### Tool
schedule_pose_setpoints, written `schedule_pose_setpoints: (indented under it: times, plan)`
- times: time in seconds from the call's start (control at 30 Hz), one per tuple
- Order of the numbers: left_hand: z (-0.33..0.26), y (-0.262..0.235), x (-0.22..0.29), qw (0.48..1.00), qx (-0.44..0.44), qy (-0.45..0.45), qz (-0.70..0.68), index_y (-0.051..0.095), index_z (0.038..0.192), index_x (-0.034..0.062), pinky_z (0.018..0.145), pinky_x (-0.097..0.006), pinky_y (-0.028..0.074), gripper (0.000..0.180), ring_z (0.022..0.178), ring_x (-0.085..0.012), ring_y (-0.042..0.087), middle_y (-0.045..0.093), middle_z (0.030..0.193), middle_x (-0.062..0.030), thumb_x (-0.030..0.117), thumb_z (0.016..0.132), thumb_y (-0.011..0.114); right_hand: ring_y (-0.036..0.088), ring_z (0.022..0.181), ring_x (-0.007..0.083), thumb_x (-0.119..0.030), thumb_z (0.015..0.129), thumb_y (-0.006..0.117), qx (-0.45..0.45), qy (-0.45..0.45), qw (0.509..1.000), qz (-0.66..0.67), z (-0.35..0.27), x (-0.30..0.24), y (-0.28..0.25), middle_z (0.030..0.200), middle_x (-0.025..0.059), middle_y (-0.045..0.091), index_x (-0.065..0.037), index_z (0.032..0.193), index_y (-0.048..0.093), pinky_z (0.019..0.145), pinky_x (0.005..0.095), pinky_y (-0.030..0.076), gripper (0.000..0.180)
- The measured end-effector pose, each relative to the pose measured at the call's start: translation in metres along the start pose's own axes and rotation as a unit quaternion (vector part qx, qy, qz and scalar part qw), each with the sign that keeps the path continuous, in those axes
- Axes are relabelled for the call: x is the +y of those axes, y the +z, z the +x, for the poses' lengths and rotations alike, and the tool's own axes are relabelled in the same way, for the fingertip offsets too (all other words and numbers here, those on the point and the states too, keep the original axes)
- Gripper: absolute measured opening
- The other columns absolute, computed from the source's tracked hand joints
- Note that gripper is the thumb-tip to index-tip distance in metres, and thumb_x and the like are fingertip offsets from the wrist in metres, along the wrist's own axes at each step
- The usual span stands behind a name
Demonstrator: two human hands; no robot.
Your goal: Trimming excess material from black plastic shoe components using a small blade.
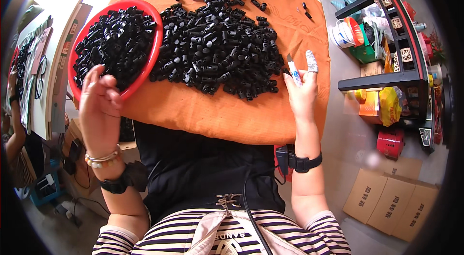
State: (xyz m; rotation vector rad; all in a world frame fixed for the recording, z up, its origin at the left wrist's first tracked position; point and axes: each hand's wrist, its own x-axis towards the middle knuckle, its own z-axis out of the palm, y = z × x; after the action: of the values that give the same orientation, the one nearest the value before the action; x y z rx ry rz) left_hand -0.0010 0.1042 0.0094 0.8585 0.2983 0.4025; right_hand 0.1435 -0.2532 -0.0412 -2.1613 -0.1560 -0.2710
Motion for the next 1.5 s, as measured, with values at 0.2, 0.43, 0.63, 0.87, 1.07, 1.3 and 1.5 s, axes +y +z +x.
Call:
schedule_pose_setpoints:
  times: [0.2, 0.43, 0.63, 0.87, 1.07, 1.3, 1.5]
  plan:
    - [-0.02, 0.062, -0.034, 0.973, -0.069, -0.173, 0.139, 0.054, 0.102, 0.0033, 0.045, -0.015, 0.035, 0.016, 0.052, -0.0023, 0.045, 0.054, 0.072, 0.0006, 0.013, 0.09, 0.05, 0.046, 0.071, 0.0046, -0.001, 0.079, 0.064, -0.051, 0.08, 0.969, 0.227, -0.029, -0.059, -0.006, 0.085, 0.0007, 0.052, -0.003, 0.137, 0.028, 0.065, 0.0181, 0.04, 0.068]
    - [-0.039, 0.094, -0.075, 0.937, -0.211, -0.268, 0.074, 0.048, 0.122, 0.004, 0.049, -0.014, 0.029, 0.034, 0.06, 0.0003, 0.038, 0.052, 0.088, 0.0044, 0.018, 0.091, 0.053, 0.042, 0.059, -0.0013, 0.002, 0.081, 0.059, -0.223, 0.237, 0.849, 0.417, -0.058, -0.118, 0.0, 0.093, 0.0004, 0.056, -0.004, 0.134, 0.029, 0.046, 0.0123, 0.028, 0.061]
    - [-0.042, 0.086, -0.08, 0.941, -0.2, -0.274, 0.015, 0.049, 0.102, 0.009, 0.051, -0.016, 0.032, 0.013, 0.06, -0.0018, 0.042, 0.056, 0.096, -0.0004, 0.018, 0.093, 0.05, 0.047, 0.068, -0.0006, -0.003, 0.085, 0.059, -0.261, 0.21, 0.839, 0.428, -0.073, -0.114, 0.015, 0.093, 0.0008, 0.056, -0.003, 0.133, 0.033, 0.055, 0.0119, 0.034, 0.055]
    - [-0.036, 0.077, -0.067, 0.916, -0.194, -0.338, -0.098, 0.05, 0.105, 0.0099, 0.047, -0.017, 0.032, 0.017, 0.055, -0.0045, 0.043, 0.052, 0.081, -0.0003, 0.024, 0.095, 0.044, 0.038, 0.066, 0.0009, -0.022, 0.092, 0.054, -0.324, 0.176, 0.821, 0.436, -0.069, -0.113, 0.007, 0.076, -0.0046, 0.048, 0.002, 0.133, 0.033, 0.058, 0.0157, 0.031, 0.052]
    - [-0.038, 0.076, -0.07, 0.925, -0.15, -0.333, -0.107, 0.048, 0.111, 0.0056, 0.044, -0.018, 0.029, 0.024, 0.049, -0.0048, 0.039, 0.053, 0.081, -0.0012, 0.022, 0.096, 0.042, 0.038, 0.067, 0.0005, -0.016, 0.088, 0.061, -0.341, 0.105, 0.852, 0.382, -0.078, -0.119, 0.011, 0.076, -0.0044, 0.049, 0.003, 0.132, 0.034, 0.062, 0.0138, 0.034, 0.055]
    - [-0.04, 0.079, -0.067, 0.927, -0.139, -0.332, -0.104, 0.05, 0.101, 0.011, 0.047, -0.017, 0.03, 0.015, 0.056, -0.0029, 0.042, 0.047, 0.071, 0.0037, 0.025, 0.095, 0.046, 0.039, 0.061, 0.001, -0.014, 0.082, 0.068, -0.325, 0.049, 0.893, 0.307, -0.08, -0.114, 0.013, 0.075, -0.0024, 0.051, 0.002, 0.127, 0.042, 0.055, 0.0152, 0.035, 0.054]
    - [-0.041, 0.076, -0.069, 0.926, -0.161, -0.325, -0.105, 0.049, 0.102, 0.0118, 0.046, -0.017, 0.027, 0.014, 0.052, -0.0037, 0.037, 0.049, 0.07, 0.0024, 0.024, 0.096, 0.045, 0.054, 0.075, 0.0044, -0.01, 0.082, 0.066, -0.341, 0.037, 0.898, 0.274, -0.079, -0.121, 0.011, 0.09, 0.0051, 0.061, 0.003, 0.126, 0.043, 0.066, 0.0185, 0.045, 0.051]
